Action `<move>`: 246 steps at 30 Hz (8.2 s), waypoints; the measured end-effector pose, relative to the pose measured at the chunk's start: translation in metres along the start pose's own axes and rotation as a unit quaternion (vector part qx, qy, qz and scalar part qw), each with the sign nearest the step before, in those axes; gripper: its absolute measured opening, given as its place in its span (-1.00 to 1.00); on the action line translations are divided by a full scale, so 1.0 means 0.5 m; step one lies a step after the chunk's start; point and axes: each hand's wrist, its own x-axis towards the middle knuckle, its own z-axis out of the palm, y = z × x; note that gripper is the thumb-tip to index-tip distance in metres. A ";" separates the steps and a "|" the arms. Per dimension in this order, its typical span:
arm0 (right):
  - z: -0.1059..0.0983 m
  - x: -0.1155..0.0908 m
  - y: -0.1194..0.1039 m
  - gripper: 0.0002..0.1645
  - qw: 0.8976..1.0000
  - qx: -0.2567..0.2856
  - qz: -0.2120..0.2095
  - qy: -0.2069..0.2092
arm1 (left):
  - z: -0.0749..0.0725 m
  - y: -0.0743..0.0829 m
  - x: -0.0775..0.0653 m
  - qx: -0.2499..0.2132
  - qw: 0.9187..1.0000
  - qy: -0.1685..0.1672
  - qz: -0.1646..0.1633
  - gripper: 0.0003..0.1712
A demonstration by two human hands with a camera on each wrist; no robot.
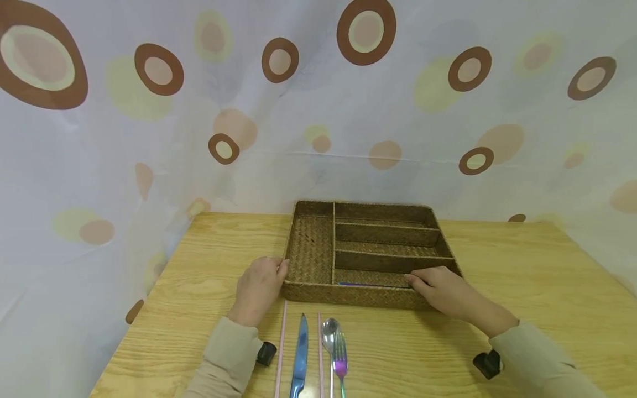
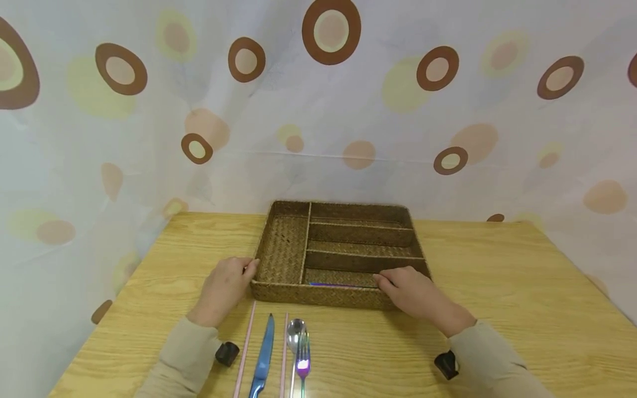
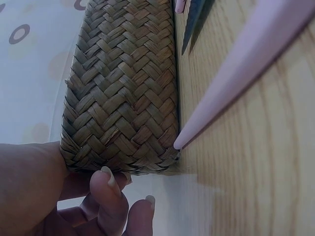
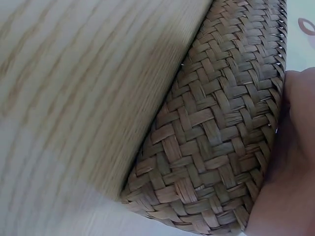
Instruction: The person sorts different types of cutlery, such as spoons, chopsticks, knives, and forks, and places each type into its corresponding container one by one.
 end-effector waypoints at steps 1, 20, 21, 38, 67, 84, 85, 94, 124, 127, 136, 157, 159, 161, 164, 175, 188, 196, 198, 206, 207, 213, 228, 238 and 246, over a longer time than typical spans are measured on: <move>0.000 0.000 0.000 -0.66 1.000 -0.001 0.002 0.001 | 0.000 0.000 0.000 0.001 1.000 0.003 0.002 -0.53; 0.020 -0.007 -0.002 -0.62 0.998 -0.018 -0.004 0.067 | 0.002 0.002 0.002 -0.002 1.000 -0.010 -0.027 -0.68; 0.021 -0.007 -0.002 -0.62 0.997 -0.019 -0.006 0.072 | 0.002 0.002 0.002 -0.001 1.000 -0.009 -0.025 -0.68; 0.028 -0.033 -0.121 -0.86 0.943 -0.052 -0.219 0.243 | 0.002 0.000 -0.001 -0.004 1.000 -0.004 -0.013 -0.56; 0.170 -0.080 -0.253 -0.78 0.927 0.002 -0.374 -0.014 | 0.003 0.000 0.001 -0.006 1.000 -0.009 -0.017 -0.64; 0.164 -0.085 -0.248 -0.78 0.943 0.029 -0.324 -0.069 | 0.001 0.003 0.003 -0.008 0.999 -0.016 -0.029 -0.63; 0.164 -0.086 -0.248 -0.76 0.943 0.026 -0.325 -0.064 | 0.001 0.003 0.003 -0.008 0.999 -0.017 -0.030 -0.62; 0.164 -0.092 -0.241 -0.72 0.950 0.025 -0.307 -0.040 | 0.002 0.004 0.004 -0.008 0.999 -0.021 -0.033 -0.63; 0.148 -0.122 -0.211 -0.71 0.989 -0.046 -0.141 -0.028 | -0.002 0.005 0.003 -0.006 0.999 -0.026 -0.033 -0.67; 0.146 -0.124 -0.205 -0.66 0.987 -0.050 -0.152 -0.028 | -0.001 0.005 0.004 -0.006 0.999 -0.028 -0.035 -0.66; 0.117 -0.125 -0.198 -0.69 0.989 -0.015 -0.133 -0.059 | 0.001 0.003 0.004 -0.004 0.999 -0.026 -0.038 -0.64; -0.043 -0.049 -0.190 -0.81 0.983 -0.046 -0.166 0.063 | 0.002 0.002 0.004 -0.006 0.999 -0.027 -0.039 -0.67; -0.057 -0.032 -0.185 -0.88 0.985 -0.049 -0.152 0.070 | 0.001 0.002 0.003 -0.006 0.999 -0.025 -0.037 -0.68; -0.070 -0.014 -0.177 -0.91 0.987 -0.052 -0.133 0.077 | 0.001 0.002 0.003 -0.007 0.999 -0.023 -0.037 -0.69; -0.084 0.012 -0.162 -0.90 0.989 -0.049 -0.110 0.081 | 0.002 0.001 0.003 -0.006 0.999 -0.024 -0.039 -0.69; -0.107 0.121 -0.102 -0.85 0.996 -0.019 -0.071 0.051 | -0.001 0.001 0.004 0.002 0.999 -0.027 -0.039 -0.69; -0.101 0.225 -0.035 -0.77 0.999 -0.022 -0.036 0.022 | -0.004 0.000 0.006 0.003 1.000 -0.021 -0.023 -0.65; -0.114 0.275 0.001 -0.81 0.997 -0.057 -0.018 0.041 | -0.003 0.003 0.005 0.003 0.999 -0.026 -0.027 -0.59; -0.111 0.283 0.012 -0.80 0.997 -0.072 -0.016 0.031 | -0.003 0.005 0.005 0.002 0.999 -0.025 -0.029 -0.62; -0.093 0.299 0.047 -0.71 0.998 -0.050 0.000 -0.048 | 0.006 0.001 0.005 0.007 1.000 -0.017 -0.022 -0.65; -0.092 0.300 0.048 -0.68 0.997 -0.041 0.003 -0.060 | 0.006 0.000 0.005 0.007 1.000 -0.015 -0.021 -0.63; -0.087 0.303 0.051 -0.50 0.993 -0.007 0.032 -0.116 | 0.006 -0.003 0.004 0.002 1.000 -0.007 -0.020 -0.59; -0.070 0.314 0.059 -0.39 0.988 0.024 0.072 -0.134 | 0.003 0.001 0.003 0.000 1.000 -0.009 -0.026 -0.64; -0.069 0.309 0.059 -0.52 0.994 0.052 0.057 -0.082 | 0.005 0.000 0.004 -0.001 1.000 -0.004 -0.021 -0.61; -0.067 0.309 0.057 -0.63 0.997 0.010 0.052 -0.063 | 0.006 0.001 0.005 -0.003 1.000 -0.009 -0.026 -0.62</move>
